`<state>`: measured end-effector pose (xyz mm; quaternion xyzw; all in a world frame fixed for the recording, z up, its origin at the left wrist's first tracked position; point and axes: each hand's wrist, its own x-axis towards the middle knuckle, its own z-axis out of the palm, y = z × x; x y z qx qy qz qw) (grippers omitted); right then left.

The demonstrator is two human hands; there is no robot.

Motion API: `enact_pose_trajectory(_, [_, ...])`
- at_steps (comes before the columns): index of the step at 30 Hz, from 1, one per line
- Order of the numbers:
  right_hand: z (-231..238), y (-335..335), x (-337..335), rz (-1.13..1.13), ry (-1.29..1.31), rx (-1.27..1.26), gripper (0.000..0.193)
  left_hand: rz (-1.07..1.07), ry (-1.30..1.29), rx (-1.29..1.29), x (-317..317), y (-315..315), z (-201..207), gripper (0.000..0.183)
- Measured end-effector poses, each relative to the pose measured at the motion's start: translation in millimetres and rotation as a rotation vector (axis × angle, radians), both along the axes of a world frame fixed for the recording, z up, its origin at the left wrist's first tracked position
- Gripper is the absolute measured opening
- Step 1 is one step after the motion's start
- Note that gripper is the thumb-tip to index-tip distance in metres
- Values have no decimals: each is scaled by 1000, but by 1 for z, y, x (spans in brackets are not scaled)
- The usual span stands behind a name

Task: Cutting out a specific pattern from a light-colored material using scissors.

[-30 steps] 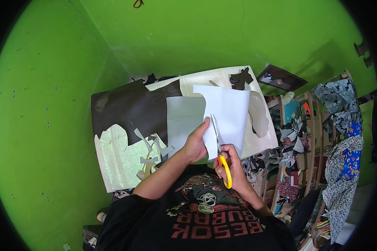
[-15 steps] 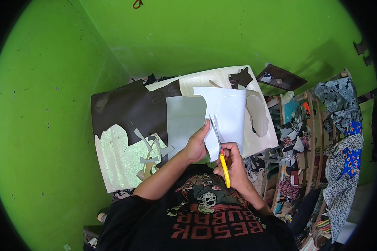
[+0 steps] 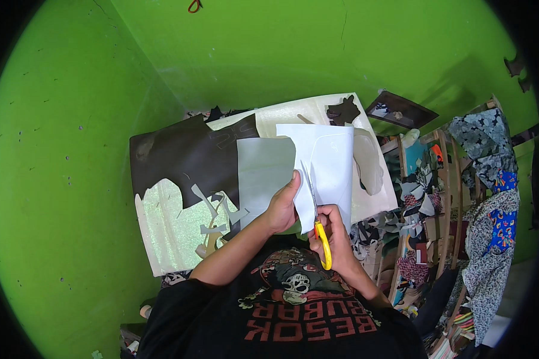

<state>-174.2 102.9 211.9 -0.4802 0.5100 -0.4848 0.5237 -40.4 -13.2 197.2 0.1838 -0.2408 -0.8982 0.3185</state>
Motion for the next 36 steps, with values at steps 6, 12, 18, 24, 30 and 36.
enact_pose_trajectory(6, [5,-2,3,43,-106,2,67,-20,5,1,-1,2,-4,66])
enact_pose_trajectory(12, [13,-2,5,65,-199,95,73,-29,29,-6,-1,3,-5,69])
enact_pose_trajectory(18, [5,-3,1,58,-279,53,51,-28,40,16,-2,1,-2,70])
enact_pose_trajectory(24, [7,-2,0,-21,-199,106,60,-44,91,-41,0,-1,-4,71])
enact_pose_trajectory(30, [10,-6,0,-20,273,27,83,-75,249,-44,2,-3,-19,75])
enact_pose_trajectory(36, [11,-6,2,-28,105,12,79,-69,105,-116,-1,2,-14,72])
